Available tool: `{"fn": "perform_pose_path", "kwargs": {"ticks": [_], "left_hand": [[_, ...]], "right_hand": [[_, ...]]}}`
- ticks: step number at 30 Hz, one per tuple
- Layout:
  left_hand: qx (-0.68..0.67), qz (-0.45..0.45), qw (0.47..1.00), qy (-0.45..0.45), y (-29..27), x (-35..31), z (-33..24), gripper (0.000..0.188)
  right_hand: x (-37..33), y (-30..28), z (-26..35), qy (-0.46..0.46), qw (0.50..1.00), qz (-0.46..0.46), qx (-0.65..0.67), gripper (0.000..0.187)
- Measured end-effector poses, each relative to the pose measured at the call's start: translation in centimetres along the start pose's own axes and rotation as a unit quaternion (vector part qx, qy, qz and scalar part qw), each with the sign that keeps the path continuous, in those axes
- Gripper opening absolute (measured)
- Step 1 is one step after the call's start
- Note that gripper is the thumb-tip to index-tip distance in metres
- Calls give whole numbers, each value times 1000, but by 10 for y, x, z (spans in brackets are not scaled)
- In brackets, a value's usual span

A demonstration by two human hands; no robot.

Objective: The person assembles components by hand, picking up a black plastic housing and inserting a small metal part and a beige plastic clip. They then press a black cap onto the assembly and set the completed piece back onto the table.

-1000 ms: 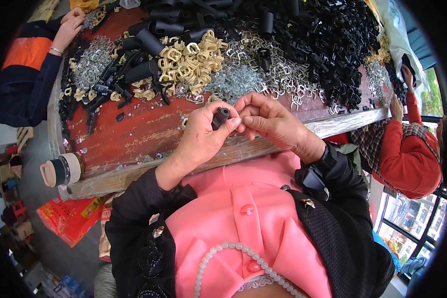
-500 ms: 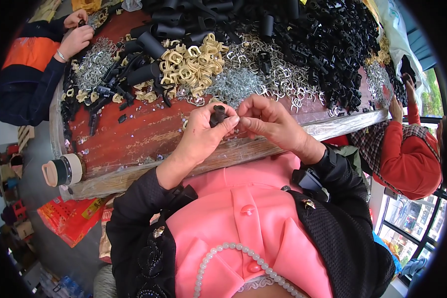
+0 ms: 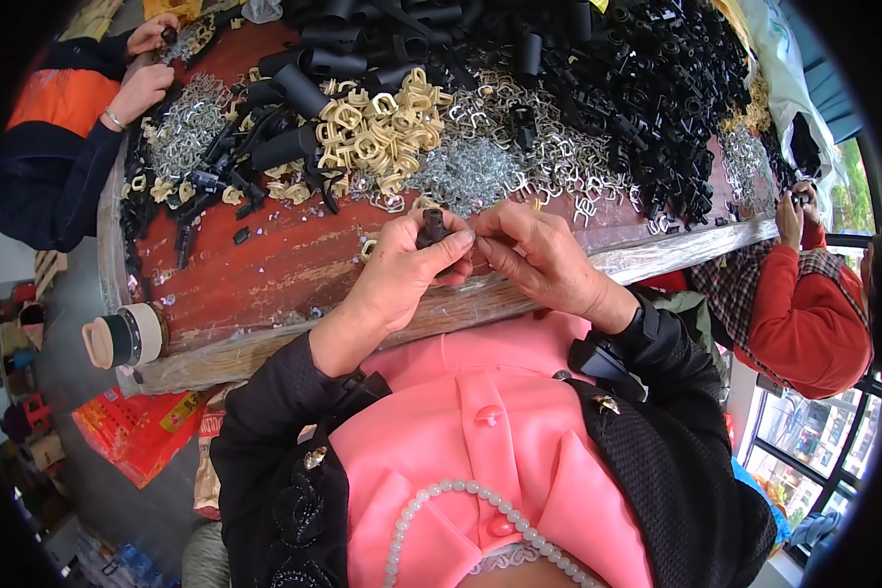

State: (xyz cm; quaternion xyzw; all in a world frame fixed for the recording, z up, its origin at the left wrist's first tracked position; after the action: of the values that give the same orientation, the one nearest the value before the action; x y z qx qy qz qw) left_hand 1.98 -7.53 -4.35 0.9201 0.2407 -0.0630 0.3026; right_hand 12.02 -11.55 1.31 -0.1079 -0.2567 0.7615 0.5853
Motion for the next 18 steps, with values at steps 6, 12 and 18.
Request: {"fn": "perform_pose_path", "kwargs": {"ticks": [6, 12, 18], "left_hand": [[-121, 91, 986, -67, 12, -3, 4, 21], [-185, 131, 973, -36, 11, -2, 8, 30], [-144, 97, 984, -45, 3, -6, 12, 30]], "right_hand": [[0, -8, 5, -16, 996, 36, -78, 14], [-2, -11, 23, -66, 978, 11, -199, 18], [-1, -5, 33, -108, 964, 7, -244, 19]]}}
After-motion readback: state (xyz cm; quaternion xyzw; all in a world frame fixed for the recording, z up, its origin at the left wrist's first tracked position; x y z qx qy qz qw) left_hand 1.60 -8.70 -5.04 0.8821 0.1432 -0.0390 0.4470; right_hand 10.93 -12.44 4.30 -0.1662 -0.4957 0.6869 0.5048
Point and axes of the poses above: each hand's wrist, its own x-axis towards the middle knuckle, its own y-axis out of the palm, z = x × y, the point moved 7 cm from there along x, towards the middle knuckle, and after that the axes turned 13 degrees about z, right-handed, at the moved point
